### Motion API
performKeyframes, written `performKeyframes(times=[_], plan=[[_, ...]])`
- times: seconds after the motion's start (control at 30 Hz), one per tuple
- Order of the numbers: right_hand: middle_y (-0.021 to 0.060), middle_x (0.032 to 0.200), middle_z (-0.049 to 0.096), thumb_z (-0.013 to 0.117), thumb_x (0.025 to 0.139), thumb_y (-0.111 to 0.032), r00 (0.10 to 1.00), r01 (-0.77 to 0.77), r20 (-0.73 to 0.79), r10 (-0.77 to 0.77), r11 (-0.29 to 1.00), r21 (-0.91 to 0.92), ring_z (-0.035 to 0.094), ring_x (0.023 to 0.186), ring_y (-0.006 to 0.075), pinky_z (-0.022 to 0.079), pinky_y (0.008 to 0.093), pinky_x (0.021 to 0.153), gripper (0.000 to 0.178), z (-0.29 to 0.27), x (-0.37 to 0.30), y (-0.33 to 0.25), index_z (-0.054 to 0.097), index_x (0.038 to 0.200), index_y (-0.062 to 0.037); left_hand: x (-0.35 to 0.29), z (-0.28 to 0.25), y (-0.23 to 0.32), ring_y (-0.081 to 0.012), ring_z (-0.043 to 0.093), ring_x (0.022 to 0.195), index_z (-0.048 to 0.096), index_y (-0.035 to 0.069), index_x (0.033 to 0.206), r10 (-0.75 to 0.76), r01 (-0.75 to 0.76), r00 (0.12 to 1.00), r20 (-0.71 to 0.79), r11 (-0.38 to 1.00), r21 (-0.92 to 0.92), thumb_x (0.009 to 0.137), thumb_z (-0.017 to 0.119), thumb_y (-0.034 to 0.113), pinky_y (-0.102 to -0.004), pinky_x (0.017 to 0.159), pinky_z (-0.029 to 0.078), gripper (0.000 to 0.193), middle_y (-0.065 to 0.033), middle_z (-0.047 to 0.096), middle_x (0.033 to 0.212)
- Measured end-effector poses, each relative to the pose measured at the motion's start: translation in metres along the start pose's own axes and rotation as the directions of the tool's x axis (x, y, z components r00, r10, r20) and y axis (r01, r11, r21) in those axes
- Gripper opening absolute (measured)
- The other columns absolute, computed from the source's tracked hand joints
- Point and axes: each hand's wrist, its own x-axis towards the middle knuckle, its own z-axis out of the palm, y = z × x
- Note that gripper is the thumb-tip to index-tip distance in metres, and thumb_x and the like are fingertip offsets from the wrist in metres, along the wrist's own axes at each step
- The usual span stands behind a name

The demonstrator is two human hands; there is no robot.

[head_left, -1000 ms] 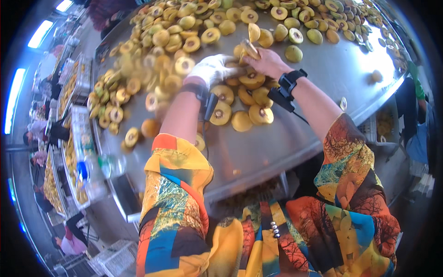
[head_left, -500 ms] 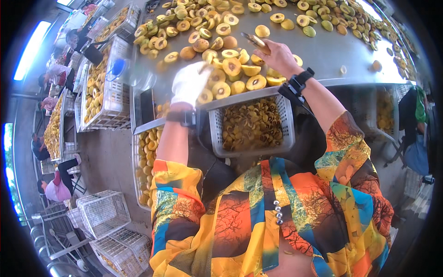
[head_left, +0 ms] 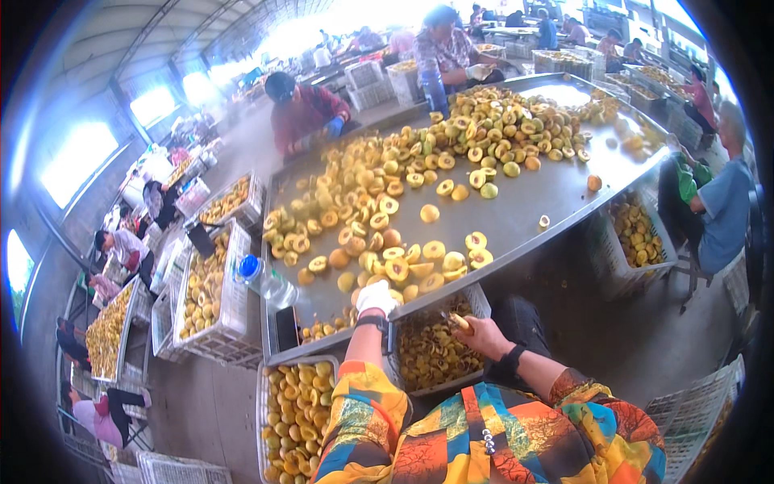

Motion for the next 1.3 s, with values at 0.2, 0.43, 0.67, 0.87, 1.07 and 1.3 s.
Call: performKeyframes(times=[0.2, 0.43, 0.67, 0.87, 1.07, 1.3], plan=[[0.0222, 0.073, 0.061, 0.067, 0.079, -0.032, 0.991, 0.069, -0.122, -0.057, 0.993, 0.099, 0.060, 0.070, 0.0393, 0.049, 0.0415, 0.061, 0.034, -0.005, 0.021, -0.013, 0.060, 0.096, -0.0040, -0.021, 0.001, 0.006, -0.0362, 0.059, 0.096, 0.054, 0.008, 0.106, -0.025, -0.036, 0.972, -0.233, 0.967, -0.254, 0.068, 0.071, 0.027, -0.0413, 0.081, 0.047, 0.047, -0.0191, 0.062, 0.101], [0.0148, 0.072, 0.061, 0.062, 0.085, -0.035, 0.984, 0.133, 0.080, -0.158, 0.957, 0.259, 0.061, 0.068, 0.0267, 0.048, 0.0360, 0.063, 0.038, -0.019, 0.070, -0.058, 0.059, 0.100, -0.0001, -0.087, -0.041, 0.032, -0.0108, 0.058, 0.085, 0.060, 0.000, 0.104, 0.143, -0.137, 0.985, -0.101, 0.263, -0.955, 0.075, 0.068, 0.003, -0.0246, 0.076, 0.047, 0.030, -0.0043, 0.064, 0.094], [-0.0017, 0.067, 0.056, 0.057, 0.090, -0.023, 0.966, -0.104, 0.222, -0.134, 0.582, 0.806, 0.047, 0.050, 0.0026, 0.036, 0.0186, 0.042, 0.019, 0.036, 0.069, -0.058, 0.061, 0.095, -0.0057, -0.134, -0.029, 0.033, -0.0075, 0.058, 0.074, 0.063, 0.006, 0.103, -0.072, 0.076, 0.993, 0.089, -0.172, -0.982, 0.086, 0.064, 0.024, -0.0221, 0.066, 0.046, 0.024, 0.0007, 0.064, 0.086], [-0.0020, 0.065, 0.053, 0.056, 0.092, -0.023, 0.896, -0.312, 0.221, 0.385, 0.192, 0.930, 0.042, 0.043, 0.0041, 0.033, 0.0214, 0.037, 0.017, 0.061, 0.035, -0.096, 0.056, 0.092, -0.0061, -0.165, -0.010, 0.075, -0.0165, 0.051, 0.112, 0.035, 0.005, 0.138, -0.299, -0.247, 0.928, -0.223, -0.042, -0.968, 0.096, 0.034, 0.050, -0.0287, 0.091, 0.043, 0.062, -0.0095, 0.048, 0.129], [0.0165, 0.070, 0.059, 0.049, 0.094, -0.032, 0.993, -0.007, 0.113, -0.043, 0.913, 0.409, 0.059, 0.064, 0.0318, 0.046, 0.0409, 0.058, 0.036, 0.079, -0.013, -0.088, 0.048, 0.098, 0.0038, -0.155, 0.024, 0.036, -0.0195, 0.058, 0.086, 0.045, 0.008, 0.131, -0.402, -0.172, 0.912, 0.079, -0.550, -0.818, 0.092, 0.035, 0.058, -0.0315, 0.074, 0.050, 0.064, -0.0095, 0.060, 0.100], [0.0216, 0.067, 0.059, 0.049, 0.093, -0.030, 0.960, 0.183, 0.212, -0.181, 0.983, 0.014, 0.058, 0.064, 0.0407, 0.045, 0.0487, 0.056, 0.031, 0.065, -0.021, -0.083, 0.042, 0.085, -0.0009, -0.160, 0.033, 0.033, -0.0197, 0.059, 0.082, 0.057, -0.001, 0.112, -0.544, -0.228, 0.838, 0.050, -0.431, -0.873, 0.093, 0.035, 0.056, -0.0316, 0.076, 0.049, 0.064, -0.0121, 0.062, 0.095]])
